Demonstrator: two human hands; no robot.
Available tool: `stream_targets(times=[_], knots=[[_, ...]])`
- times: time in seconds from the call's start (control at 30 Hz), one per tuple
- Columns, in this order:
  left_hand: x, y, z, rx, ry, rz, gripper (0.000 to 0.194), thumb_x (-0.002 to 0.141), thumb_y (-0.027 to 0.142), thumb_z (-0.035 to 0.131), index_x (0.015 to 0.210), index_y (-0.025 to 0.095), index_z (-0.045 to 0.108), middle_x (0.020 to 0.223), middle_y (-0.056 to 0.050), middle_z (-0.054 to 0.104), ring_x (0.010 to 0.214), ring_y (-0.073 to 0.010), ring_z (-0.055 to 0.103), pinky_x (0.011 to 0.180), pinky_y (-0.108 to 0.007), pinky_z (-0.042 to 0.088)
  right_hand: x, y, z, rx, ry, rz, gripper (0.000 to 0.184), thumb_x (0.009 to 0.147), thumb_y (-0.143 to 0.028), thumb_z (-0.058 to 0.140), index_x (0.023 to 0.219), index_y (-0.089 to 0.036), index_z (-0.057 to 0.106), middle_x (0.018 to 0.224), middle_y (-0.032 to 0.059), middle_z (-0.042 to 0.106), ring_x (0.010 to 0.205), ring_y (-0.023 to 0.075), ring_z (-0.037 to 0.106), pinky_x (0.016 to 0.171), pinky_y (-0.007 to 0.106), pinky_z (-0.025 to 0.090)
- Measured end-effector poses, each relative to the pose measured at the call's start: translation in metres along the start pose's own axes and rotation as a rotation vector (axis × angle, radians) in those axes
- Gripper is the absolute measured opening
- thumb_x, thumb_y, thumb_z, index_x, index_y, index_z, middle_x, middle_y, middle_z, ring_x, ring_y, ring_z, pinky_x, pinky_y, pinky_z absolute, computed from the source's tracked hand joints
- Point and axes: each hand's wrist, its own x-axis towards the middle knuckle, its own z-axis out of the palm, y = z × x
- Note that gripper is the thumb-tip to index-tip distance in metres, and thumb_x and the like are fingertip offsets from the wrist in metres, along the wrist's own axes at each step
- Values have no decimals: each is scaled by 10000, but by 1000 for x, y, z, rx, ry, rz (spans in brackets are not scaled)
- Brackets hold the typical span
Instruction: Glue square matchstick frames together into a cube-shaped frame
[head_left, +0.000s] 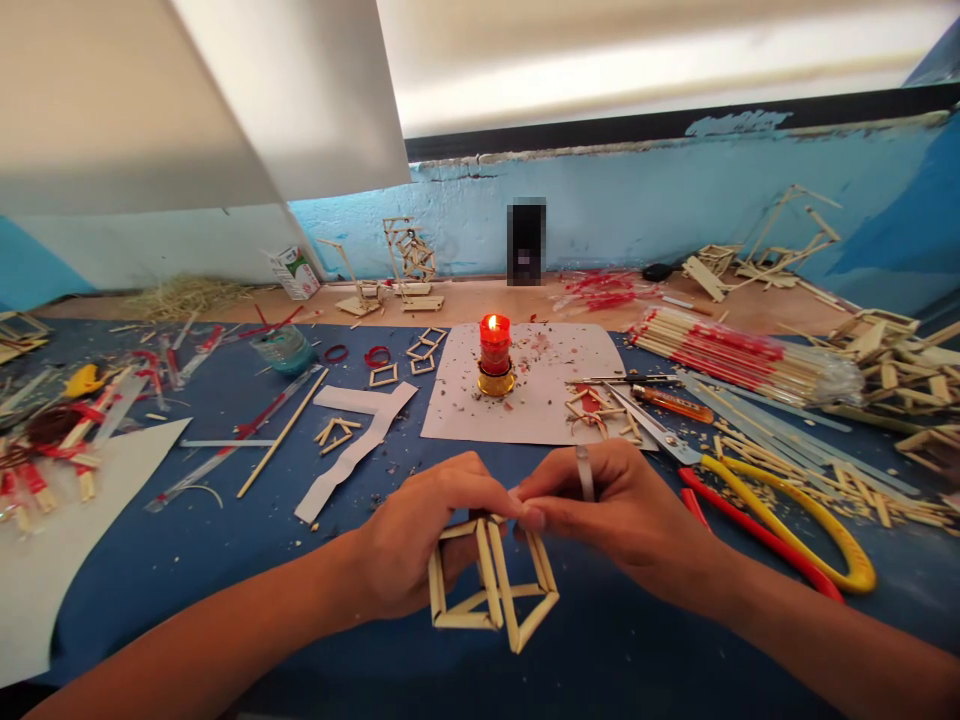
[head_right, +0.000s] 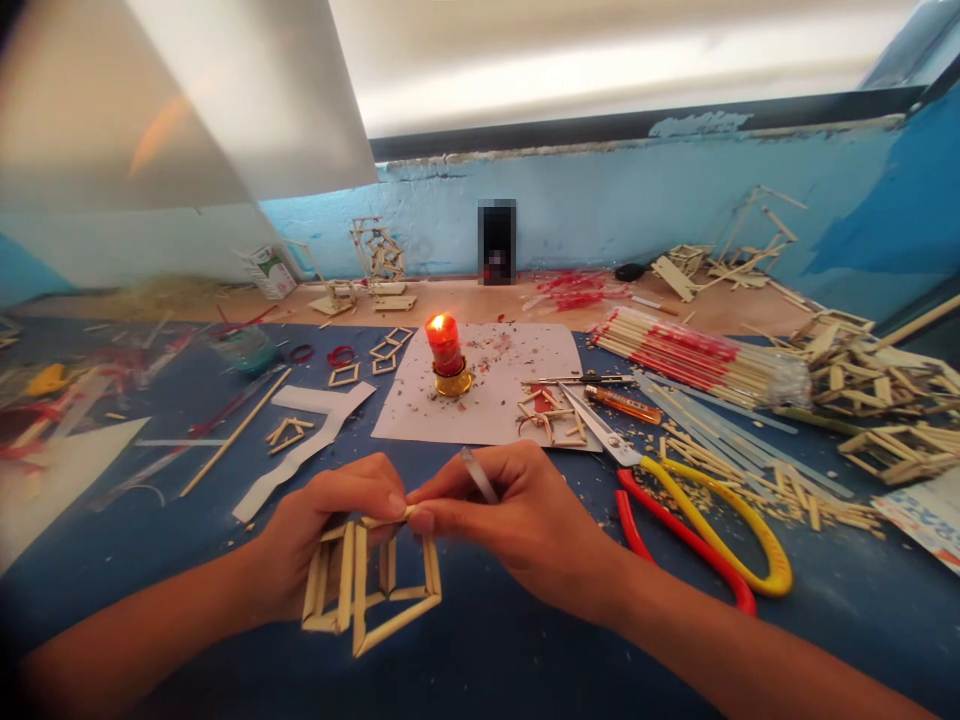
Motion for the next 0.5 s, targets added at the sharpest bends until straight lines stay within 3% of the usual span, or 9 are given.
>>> stream_targets(times=[0.2,0.33,0.5], knots=[[-4,-5,0,47,-3,78,189,1024,185,591,1210,213,588,841,-17,642,739,-150,614,687,-237,520,-1,4,-1,-62,24,-33,86,791,-285,881,867,-257,850,750,-14,753,674,100,586,628,220,439],[-4,-4,0,100,-24,146,268,1009,128,578,1271,187,571,907,-67,717,765,-174,641,717,-290,551,-2,6,0,-116,16,-67,77,824,-271,856,901,-277,849,778,-17,777,701,107,620,645,214,465],[0,4,-3,204,30,184,284,947,76,673,1217,140,614,841,-67,742,754,-167,698,639,-243,575,-5,3,3,-236,57,-170,93,814,-242,863,898,-281,849,766,-23,800,668,106,667,613,183,503]])
